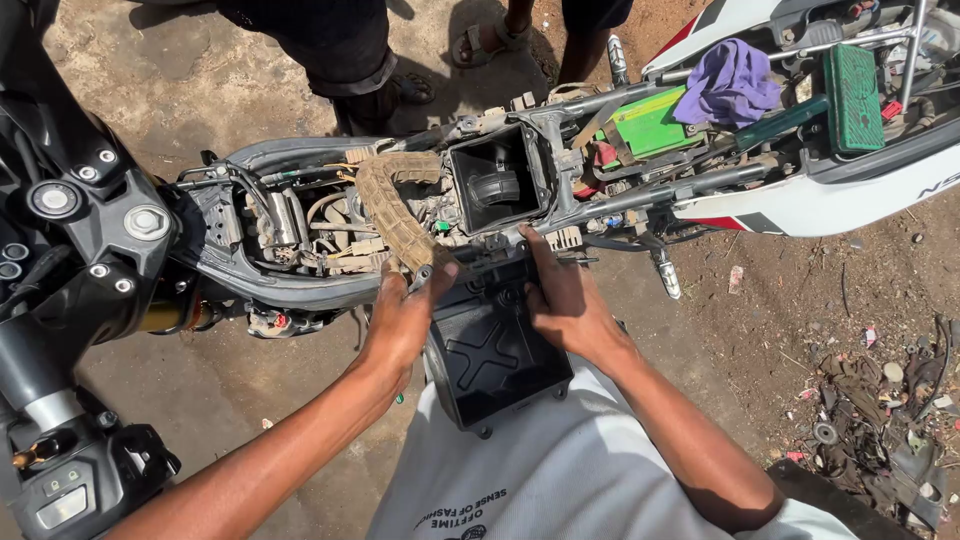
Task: The person wipes the inside of a motorcycle's air filter housing and its cover with a cloth while comparing the old air filter to a new one.
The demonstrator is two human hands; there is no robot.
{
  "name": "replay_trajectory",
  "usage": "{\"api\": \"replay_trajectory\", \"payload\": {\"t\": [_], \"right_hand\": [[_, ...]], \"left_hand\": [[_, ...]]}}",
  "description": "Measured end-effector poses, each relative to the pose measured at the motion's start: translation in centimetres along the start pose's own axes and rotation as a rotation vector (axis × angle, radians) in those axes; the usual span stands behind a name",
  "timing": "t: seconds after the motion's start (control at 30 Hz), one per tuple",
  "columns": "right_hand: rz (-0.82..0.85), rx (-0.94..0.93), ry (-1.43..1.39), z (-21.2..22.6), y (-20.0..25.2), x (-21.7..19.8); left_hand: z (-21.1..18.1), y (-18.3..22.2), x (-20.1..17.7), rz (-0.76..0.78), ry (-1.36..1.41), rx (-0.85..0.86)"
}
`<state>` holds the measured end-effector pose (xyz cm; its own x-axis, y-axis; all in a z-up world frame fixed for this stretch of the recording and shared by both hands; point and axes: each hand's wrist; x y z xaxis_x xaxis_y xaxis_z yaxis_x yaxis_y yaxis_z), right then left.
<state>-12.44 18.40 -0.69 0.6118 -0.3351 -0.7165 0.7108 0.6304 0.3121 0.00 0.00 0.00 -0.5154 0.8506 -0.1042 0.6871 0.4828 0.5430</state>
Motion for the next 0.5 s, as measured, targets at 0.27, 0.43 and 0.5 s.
{"api": "replay_trajectory", "payload": {"t": [0.27, 0.43, 0.5], "right_hand": [[0.195, 0.055, -0.057, -0.9, 0.1, 0.2], [0.272, 0.008, -0.240, -2.0, -0.4, 2.3], [0.354, -0.025, -0.442, -2.9, -0.6, 3.4]], "left_hand": [[0.5, -1.2, 0.0, -0.032, -0.037, -0.195], [3.2, -4.6, -1.4, -0.152, -0.018, -0.158], [0.9, -4.5, -2.0, -0.226, 0.050, -0.238]]}}
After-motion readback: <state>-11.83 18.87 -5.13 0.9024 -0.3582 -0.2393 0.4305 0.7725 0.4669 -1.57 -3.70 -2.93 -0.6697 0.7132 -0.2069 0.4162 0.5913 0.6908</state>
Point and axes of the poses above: each hand's wrist, its own y-axis away from the middle knuckle, its own x-axis out of the palm, z = x × y, and after that the axes turned 7 degrees about x, right-handed
